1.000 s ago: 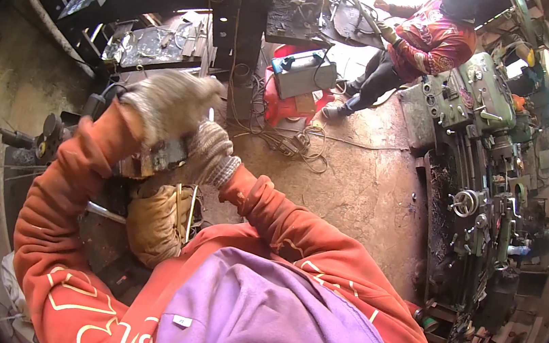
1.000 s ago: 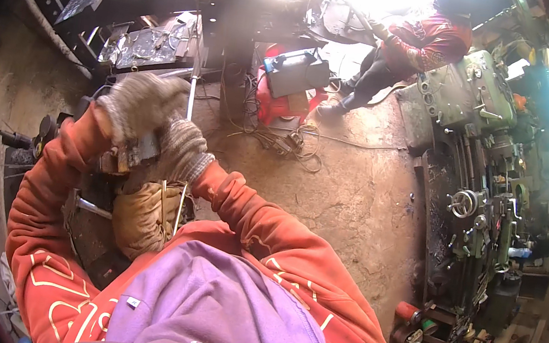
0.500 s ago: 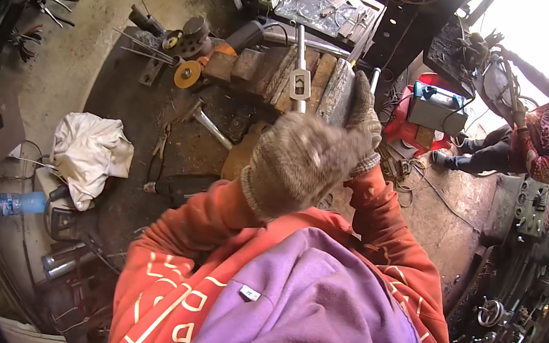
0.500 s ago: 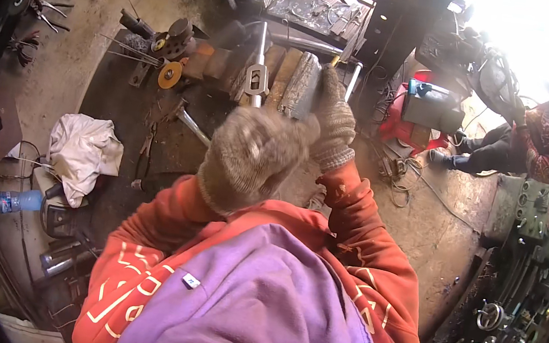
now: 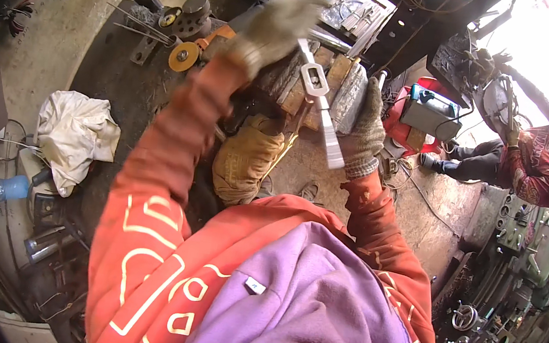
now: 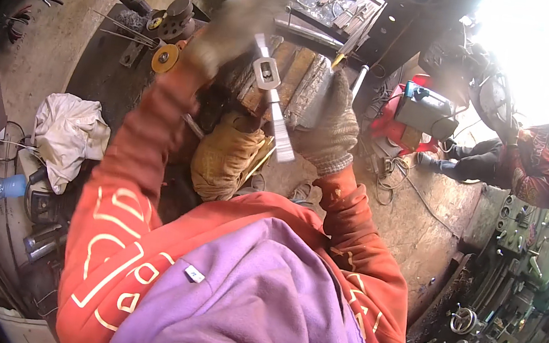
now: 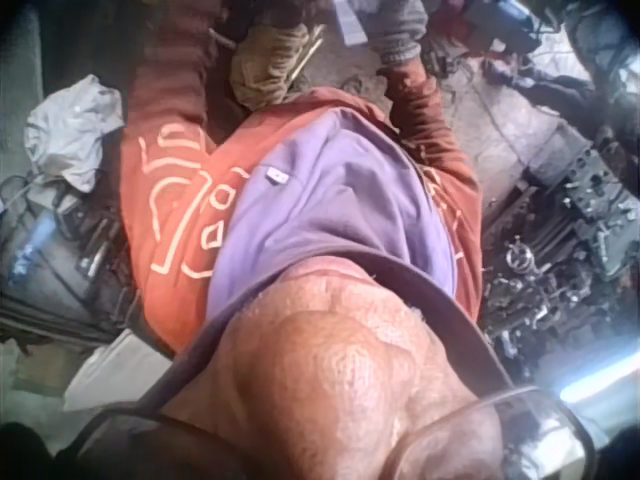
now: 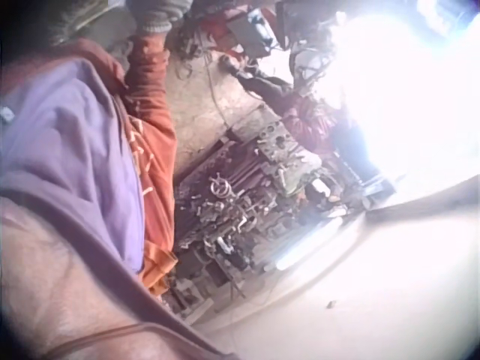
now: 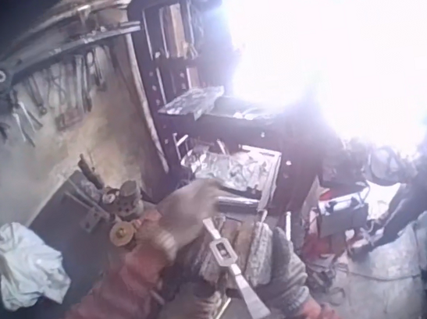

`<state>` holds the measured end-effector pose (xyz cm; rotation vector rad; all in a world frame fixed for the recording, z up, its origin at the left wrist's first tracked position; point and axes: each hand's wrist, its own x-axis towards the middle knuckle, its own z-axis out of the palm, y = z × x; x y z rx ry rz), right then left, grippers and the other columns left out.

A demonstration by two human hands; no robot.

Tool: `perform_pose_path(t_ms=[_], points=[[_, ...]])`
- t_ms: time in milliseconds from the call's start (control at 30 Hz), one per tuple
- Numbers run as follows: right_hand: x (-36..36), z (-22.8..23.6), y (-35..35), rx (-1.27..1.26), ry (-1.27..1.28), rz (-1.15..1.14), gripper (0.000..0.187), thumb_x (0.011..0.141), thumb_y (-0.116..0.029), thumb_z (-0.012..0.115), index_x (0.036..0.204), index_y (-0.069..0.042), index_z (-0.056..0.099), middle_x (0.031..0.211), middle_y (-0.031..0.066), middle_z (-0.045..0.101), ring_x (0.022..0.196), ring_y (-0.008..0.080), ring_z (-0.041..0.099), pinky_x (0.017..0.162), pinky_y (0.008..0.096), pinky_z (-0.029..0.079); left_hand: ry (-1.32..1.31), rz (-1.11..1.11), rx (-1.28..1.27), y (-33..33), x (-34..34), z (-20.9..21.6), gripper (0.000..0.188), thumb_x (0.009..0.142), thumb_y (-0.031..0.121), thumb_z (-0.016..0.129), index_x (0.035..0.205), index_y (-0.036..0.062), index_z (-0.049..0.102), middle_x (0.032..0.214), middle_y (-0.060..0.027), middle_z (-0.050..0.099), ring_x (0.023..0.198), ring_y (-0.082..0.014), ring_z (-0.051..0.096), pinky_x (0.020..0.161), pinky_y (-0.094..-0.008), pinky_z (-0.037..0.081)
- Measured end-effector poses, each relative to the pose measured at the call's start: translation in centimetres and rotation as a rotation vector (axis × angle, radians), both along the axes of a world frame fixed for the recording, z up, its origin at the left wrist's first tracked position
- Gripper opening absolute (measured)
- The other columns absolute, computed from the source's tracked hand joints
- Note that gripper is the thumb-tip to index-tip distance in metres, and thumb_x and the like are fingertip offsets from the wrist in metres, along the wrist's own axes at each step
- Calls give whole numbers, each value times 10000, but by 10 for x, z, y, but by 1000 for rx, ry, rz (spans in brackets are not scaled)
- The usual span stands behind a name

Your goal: The person holds a metal workpiece in a vise and uses a tap and die set to create internal threads in a pre-drilled hole.

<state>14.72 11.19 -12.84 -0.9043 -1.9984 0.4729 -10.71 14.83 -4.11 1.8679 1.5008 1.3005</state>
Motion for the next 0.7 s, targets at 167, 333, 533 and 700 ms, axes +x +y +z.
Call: perform_pose_path(t_ms=[167,333,533,700], points=[[2,7,-2,-46,113,37,1495,482,-553,1050,1606,45,266,1397,235,629,1195,380,695,976,436,572,739,-506,-101,57,109,54,307,916,176,665,1165,12,736,1052,-228,766,989,-385,750,854,-473,601],[1,10,-1,-171,38,74,1322,614,-423,1030,1623,14,295,1464,217,592,1301,310,630,1088,405,518,994,-619,-211,-41,157,92,340,839,193,757,1110,17,649,909,-213,757,909,-411,773,747,-513,605],[0,5,-1,-55,81,25,1462,552,-632,1001,1614,54,267,1397,248,619,1211,384,676,1009,453,554,646,-589,30,-165,97,78,143,965,272,701,905,148,661,609,-40,587,536,-287,642,476,-452,497],[-6,2,-4,-110,188,106,1236,672,-293,1027,1626,-25,288,1452,179,604,1320,282,620,1123,404,515,1004,-412,43,-164,5,87,183,1020,326,665,1046,163,746,701,-115,645,623,-318,681,520,-454,513]])
